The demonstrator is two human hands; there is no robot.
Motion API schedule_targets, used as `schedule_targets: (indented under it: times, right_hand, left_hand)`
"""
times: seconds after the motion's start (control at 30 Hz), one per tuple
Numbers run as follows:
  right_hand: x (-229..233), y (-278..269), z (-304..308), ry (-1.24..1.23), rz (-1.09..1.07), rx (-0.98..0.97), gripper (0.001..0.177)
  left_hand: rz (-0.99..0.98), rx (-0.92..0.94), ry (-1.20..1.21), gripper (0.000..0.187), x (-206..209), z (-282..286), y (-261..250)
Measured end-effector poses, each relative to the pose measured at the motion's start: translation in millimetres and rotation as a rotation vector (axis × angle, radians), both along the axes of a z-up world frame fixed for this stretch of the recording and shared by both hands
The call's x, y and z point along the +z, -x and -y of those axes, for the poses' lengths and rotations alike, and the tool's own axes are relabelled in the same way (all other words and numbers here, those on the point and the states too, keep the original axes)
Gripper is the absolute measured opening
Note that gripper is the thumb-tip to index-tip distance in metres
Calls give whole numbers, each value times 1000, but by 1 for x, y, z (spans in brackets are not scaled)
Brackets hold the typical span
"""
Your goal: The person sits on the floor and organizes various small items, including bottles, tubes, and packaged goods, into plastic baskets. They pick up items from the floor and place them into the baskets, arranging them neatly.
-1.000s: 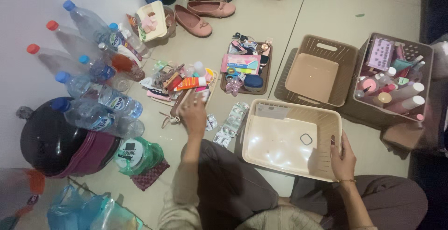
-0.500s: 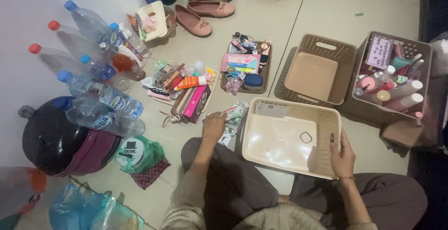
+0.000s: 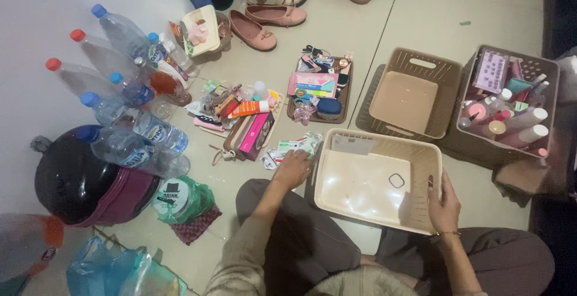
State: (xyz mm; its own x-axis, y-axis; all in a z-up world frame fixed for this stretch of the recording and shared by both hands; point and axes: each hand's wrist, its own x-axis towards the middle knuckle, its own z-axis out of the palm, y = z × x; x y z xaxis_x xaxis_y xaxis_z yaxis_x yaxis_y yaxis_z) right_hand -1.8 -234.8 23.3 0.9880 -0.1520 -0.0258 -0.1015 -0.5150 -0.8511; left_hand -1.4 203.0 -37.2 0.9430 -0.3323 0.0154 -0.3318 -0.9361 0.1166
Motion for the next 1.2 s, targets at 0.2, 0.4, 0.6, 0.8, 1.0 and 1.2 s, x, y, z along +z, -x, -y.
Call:
schedule_targets:
  times: [0.2,0.4,0.6,0.8,1.0,1.2]
  right_hand:
    - [-2,-1,0,-40,8,-6,62]
    - [-3,-2,-1,-34,-17,-24,63]
    - [-13,-1,5,-69,-8,-29,63]
    - [-19,-2,9,1,82,25,62]
    - [-14,-2,5,-40,89,19,63]
    - [-14,-4,4,-20,80,4,62]
  left_hand:
    - [292,727,197,72,60,-65,-19]
    - [-192,1023,153,139,92,-144,-20]
    - [-258,974,133,126,57,-145,-18]
    - [-279,960,186,96,76,-153,-5]
    - [-172,916,166,90,109,-155,1]
    - [-413,1019,303,84,126,-151,17]
